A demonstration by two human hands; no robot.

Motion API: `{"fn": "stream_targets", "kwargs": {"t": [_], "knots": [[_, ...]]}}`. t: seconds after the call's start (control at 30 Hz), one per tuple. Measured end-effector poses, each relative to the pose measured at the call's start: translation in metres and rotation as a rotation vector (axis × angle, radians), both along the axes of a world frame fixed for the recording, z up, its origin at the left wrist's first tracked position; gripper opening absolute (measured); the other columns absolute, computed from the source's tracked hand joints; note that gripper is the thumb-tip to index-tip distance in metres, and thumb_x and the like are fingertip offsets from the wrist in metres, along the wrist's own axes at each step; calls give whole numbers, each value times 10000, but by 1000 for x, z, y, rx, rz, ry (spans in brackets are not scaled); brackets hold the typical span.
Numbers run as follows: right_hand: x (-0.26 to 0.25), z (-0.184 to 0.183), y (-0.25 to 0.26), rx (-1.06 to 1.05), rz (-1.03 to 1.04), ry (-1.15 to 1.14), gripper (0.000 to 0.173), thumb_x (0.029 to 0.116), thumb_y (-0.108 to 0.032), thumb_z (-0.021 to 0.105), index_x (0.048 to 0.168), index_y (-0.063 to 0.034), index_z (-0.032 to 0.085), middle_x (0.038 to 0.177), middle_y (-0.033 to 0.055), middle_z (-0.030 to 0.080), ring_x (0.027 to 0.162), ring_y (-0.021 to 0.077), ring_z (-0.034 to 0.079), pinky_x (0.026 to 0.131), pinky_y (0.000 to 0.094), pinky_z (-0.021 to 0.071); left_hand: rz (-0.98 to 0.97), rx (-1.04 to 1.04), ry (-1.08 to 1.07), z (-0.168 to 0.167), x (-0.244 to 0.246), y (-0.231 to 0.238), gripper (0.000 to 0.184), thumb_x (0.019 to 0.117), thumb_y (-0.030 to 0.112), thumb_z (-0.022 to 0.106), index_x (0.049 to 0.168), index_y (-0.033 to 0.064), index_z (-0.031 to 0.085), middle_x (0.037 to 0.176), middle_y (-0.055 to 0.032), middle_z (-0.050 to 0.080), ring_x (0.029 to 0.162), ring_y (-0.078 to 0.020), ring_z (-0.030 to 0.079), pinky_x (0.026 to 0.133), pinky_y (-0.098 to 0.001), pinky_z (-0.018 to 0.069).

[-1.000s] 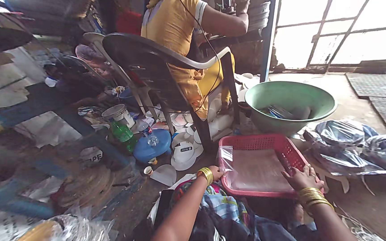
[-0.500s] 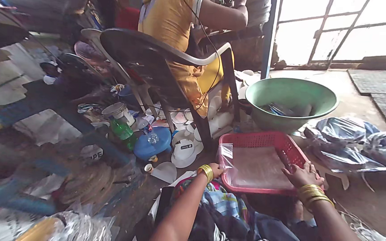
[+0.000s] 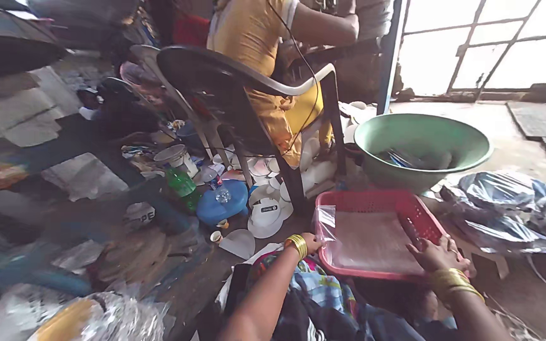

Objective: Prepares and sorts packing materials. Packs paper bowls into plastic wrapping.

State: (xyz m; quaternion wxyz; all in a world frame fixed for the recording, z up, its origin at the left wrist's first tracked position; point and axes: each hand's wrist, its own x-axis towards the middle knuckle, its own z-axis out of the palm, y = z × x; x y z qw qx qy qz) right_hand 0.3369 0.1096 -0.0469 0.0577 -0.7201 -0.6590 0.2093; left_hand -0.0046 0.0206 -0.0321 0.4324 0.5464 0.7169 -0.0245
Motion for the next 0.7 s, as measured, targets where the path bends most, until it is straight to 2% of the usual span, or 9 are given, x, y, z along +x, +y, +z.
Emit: {"fn": "stream_targets", "kwargs": {"t": [0.17,0.33,0.47,0.7], "knots": [[1,-8,1,39,1,50,649,948,-474,706,1428,-54,587,1660,321,179,1547,515,121,1144,793,104,-1,1,15,3,0,-4,588,1110,419,395,1370,-79,569,1351,-304,603,1285,-408,586,1118,-572,409],[2,-5,-1,50,14,43,648,956,-476,692,1422,-38,585,1652,338,180,1543,525,122,1145,790,107,-21,1,19,2,0,-2,592,1114,411,380,1350,-96,575,1324,-307,618,1268,-407,597,1111,-566,414],[1,-5,0,40,10,63,651,955,-458,702,1428,-29,577,1656,338,161,1549,519,99,1152,788,83,-14,0,23,6,1,-4,588,1114,406,382,1344,-99,577,1317,-309,620,1258,-406,602,1103,-565,418],[2,-7,3,14,6,50,647,961,-468,690,1435,-45,573,1667,320,148,1555,502,102,1154,782,94,-3,-2,13,3,1,-3,603,1113,423,385,1348,-99,575,1325,-309,618,1269,-410,598,1114,-562,413]]}}
